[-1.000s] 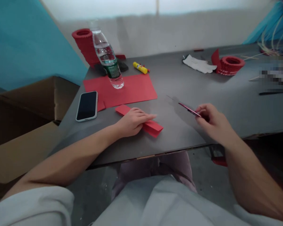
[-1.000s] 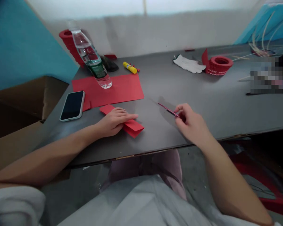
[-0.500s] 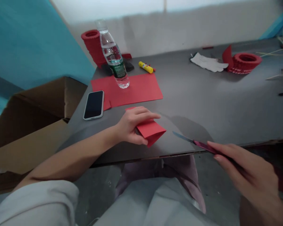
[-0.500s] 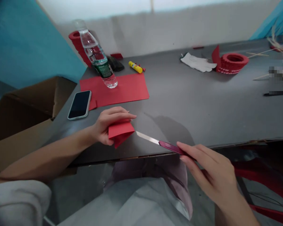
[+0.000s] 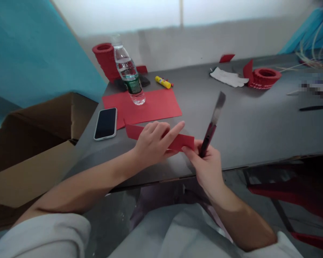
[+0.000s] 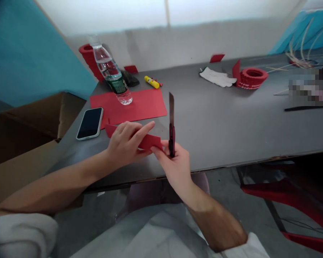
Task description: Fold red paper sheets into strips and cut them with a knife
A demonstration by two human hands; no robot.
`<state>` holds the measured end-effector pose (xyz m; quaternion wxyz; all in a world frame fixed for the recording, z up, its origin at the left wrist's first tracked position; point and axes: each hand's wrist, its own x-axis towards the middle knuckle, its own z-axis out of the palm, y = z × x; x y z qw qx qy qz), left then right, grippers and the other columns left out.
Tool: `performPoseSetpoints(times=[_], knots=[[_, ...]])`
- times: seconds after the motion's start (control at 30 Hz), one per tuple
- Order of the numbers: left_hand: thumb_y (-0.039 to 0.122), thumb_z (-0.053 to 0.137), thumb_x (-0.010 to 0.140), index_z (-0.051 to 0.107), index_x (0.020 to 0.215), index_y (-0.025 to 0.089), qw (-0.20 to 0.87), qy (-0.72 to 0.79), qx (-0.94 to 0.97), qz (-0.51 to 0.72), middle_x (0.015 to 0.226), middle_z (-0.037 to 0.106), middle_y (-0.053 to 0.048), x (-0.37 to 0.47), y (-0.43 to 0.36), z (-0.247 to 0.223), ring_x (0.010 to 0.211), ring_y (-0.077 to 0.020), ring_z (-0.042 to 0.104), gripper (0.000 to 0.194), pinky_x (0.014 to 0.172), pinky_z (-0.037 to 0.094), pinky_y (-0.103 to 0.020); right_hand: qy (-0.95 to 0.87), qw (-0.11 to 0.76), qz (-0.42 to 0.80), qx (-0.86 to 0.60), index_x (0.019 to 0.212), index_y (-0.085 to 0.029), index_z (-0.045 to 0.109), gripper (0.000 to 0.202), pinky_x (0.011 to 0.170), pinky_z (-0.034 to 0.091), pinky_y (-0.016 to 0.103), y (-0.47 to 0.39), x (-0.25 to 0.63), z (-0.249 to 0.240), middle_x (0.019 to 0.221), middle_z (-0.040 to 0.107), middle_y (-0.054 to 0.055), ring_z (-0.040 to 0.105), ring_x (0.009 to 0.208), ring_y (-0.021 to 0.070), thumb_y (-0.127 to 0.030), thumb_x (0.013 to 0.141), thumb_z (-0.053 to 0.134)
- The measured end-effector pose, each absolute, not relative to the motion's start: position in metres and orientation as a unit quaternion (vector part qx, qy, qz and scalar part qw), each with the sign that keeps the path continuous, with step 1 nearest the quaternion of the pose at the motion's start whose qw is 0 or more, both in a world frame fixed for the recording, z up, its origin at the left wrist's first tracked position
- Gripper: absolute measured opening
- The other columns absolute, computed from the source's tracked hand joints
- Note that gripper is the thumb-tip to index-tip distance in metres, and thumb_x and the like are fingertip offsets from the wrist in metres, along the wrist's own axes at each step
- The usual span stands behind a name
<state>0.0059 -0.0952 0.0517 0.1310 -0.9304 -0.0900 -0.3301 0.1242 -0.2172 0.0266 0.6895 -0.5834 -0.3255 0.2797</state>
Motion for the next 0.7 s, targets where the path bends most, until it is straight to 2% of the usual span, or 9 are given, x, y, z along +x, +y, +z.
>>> performPoseSetpoints(times=[0.1, 0.23, 0.33, 0.4, 0.5, 0.57, 0.63, 0.7], knots=[[0.061, 0.051, 0.082, 0.037, 0.136, 0.013, 0.071, -0.073, -0.945, -0.310, 0.095, 0.062, -0.011, 0.003, -0.097, 0.063, 0.086, -0.0237, 0.059, 0.074, 0.079, 0.044, -0.036, -0.387, 0.659, 0.213, -0.608, 0.075, -0.027, 0.072, 0.008, 0.051, 0.039, 0.026, -0.221, 0.138, 0.033, 0.056, 0.053, -0.003, 0.046, 0.053, 0.0118, -0.034, 0.072, 0.070], [0.032, 0.054, 0.086, 0.054, 0.120, 0.018, -0.102, -0.035, -0.964, -0.243, 0.090, 0.069, -0.005, -0.005, -0.100, 0.083, 0.082, -0.0182, 0.064, 0.037, 0.079, 0.047, -0.030, -0.567, 0.568, 0.185, -0.567, 0.080, -0.034, 0.075, 0.012, 0.051, 0.041, 0.028, -0.225, 0.159, 0.048, 0.058, 0.059, -0.002, 0.050, 0.051, 0.0137, -0.029, 0.075, 0.066], [0.021, 0.057, 0.082, 0.053, 0.125, 0.020, -0.202, -0.023, -0.971, -0.128, 0.106, 0.067, -0.005, -0.009, -0.099, 0.091, 0.093, -0.0183, 0.064, 0.044, 0.078, 0.048, -0.026, -0.622, 0.520, 0.184, -0.555, 0.080, -0.035, 0.075, 0.014, 0.052, 0.043, 0.028, -0.224, 0.164, 0.052, 0.064, 0.064, 0.000, 0.054, 0.054, 0.0151, -0.032, 0.077, 0.061], [0.019, 0.058, 0.080, 0.052, 0.127, 0.020, -0.228, -0.028, -0.971, -0.072, 0.108, 0.064, -0.006, -0.010, -0.097, 0.093, 0.095, -0.0186, 0.063, 0.047, 0.077, 0.048, -0.025, -0.623, 0.516, 0.189, -0.557, 0.086, -0.035, 0.075, 0.016, 0.055, 0.045, 0.028, -0.224, 0.165, 0.051, 0.068, 0.065, 0.000, 0.055, 0.057, 0.0153, -0.034, 0.079, 0.060], [0.021, 0.063, 0.076, 0.058, 0.118, 0.018, -0.237, -0.049, -0.966, -0.094, 0.102, 0.063, -0.007, -0.009, -0.092, 0.095, 0.090, -0.0189, 0.062, 0.042, 0.076, 0.048, -0.025, -0.627, 0.524, 0.195, -0.543, 0.114, -0.035, 0.066, 0.033, 0.055, 0.044, 0.028, -0.235, 0.172, 0.051, 0.069, 0.061, 0.000, 0.052, 0.056, 0.0146, -0.046, 0.085, 0.054], [0.022, 0.068, 0.073, 0.059, 0.115, 0.017, -0.255, -0.046, -0.956, -0.136, 0.103, 0.062, -0.008, -0.008, -0.089, 0.098, 0.092, -0.0187, 0.061, 0.043, 0.077, 0.047, -0.025, -0.643, 0.502, 0.172, -0.552, 0.125, -0.034, 0.058, 0.045, 0.053, 0.041, 0.029, -0.248, 0.181, 0.054, 0.069, 0.057, 0.001, 0.050, 0.057, 0.0150, -0.054, 0.089, 0.042], [0.022, 0.071, 0.071, 0.060, 0.111, 0.017, -0.278, -0.028, -0.945, -0.170, 0.102, 0.062, -0.007, -0.008, -0.087, 0.100, 0.091, -0.0176, 0.060, 0.042, 0.077, 0.047, -0.024, -0.657, 0.460, 0.118, -0.585, 0.127, -0.032, 0.056, 0.044, 0.052, 0.039, 0.029, -0.264, 0.191, 0.061, 0.065, 0.050, 0.001, 0.048, 0.056, 0.0150, -0.051, 0.091, 0.038], [0.023, 0.073, 0.070, 0.060, 0.109, 0.016, -0.294, -0.005, -0.937, -0.189, 0.099, 0.062, -0.007, -0.008, -0.085, 0.100, 0.088, -0.0165, 0.060, 0.042, 0.077, 0.047, -0.024, -0.667, 0.423, 0.065, -0.610, 0.126, -0.032, 0.058, 0.039, 0.049, 0.037, 0.027, -0.277, 0.197, 0.068, 0.063, 0.048, 0.000, 0.046, 0.054, 0.0136, -0.042, 0.091, 0.045]])
